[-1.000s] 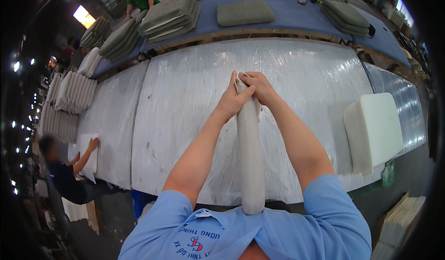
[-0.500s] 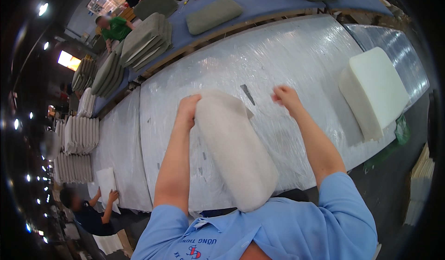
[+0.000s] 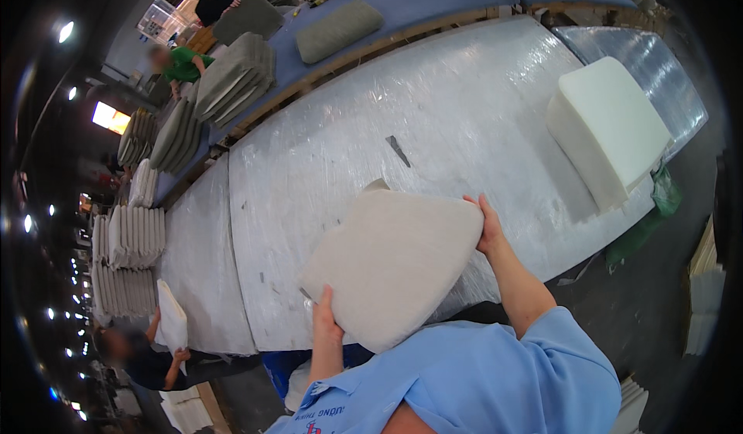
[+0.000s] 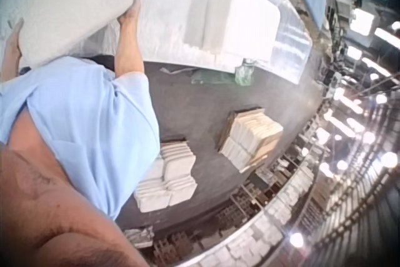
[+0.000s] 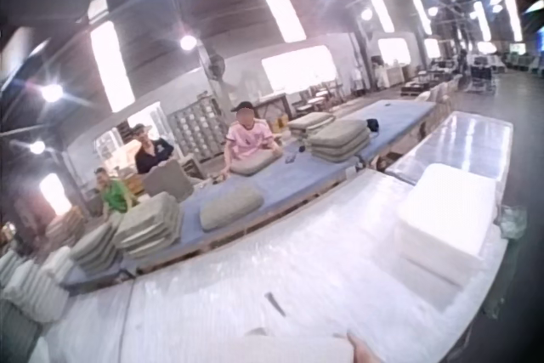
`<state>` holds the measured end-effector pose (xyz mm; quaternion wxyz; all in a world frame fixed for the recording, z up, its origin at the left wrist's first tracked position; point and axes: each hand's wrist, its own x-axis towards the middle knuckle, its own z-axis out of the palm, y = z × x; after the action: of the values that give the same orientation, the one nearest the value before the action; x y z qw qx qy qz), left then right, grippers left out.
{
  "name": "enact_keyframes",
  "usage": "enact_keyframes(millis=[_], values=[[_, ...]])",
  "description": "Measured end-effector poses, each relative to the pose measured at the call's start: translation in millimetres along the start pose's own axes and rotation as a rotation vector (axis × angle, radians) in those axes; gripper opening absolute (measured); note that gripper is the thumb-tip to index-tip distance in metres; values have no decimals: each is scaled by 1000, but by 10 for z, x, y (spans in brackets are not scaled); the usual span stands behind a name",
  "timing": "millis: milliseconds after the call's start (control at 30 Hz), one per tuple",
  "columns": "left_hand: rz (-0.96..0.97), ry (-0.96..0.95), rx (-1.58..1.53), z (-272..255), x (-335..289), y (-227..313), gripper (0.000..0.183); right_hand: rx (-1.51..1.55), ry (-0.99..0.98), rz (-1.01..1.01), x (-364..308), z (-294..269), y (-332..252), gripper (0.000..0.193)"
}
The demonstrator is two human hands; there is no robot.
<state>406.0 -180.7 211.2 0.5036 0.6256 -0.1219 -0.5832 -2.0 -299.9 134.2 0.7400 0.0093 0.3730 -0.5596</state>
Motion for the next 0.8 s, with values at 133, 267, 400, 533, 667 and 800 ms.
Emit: enact_keyframes(millis=[133,267,400,533,667,800], values=[[-157,-49,-145,-186,-209,-286,71,-192,-105,-50,-127,773,-254,71],[-126,-218,-194,-166,-257,-411,75,-236,-261,-166,-603,1379,-319,69],[-68,-195,92,-1,-43,-535,80,-314,-445,-417,-1267,1964,-76,70],[-43,-391,71,330,57,-607,81,-459,-558,-647,-1578,2097,129,61],[96,-433,130,1210,-308,-295,88,-704,-547,-767,-1697,1705,241,36],[430,-549,82,1366,-634,60,88,-582,-609,-641,-1880,1645,399,40]])
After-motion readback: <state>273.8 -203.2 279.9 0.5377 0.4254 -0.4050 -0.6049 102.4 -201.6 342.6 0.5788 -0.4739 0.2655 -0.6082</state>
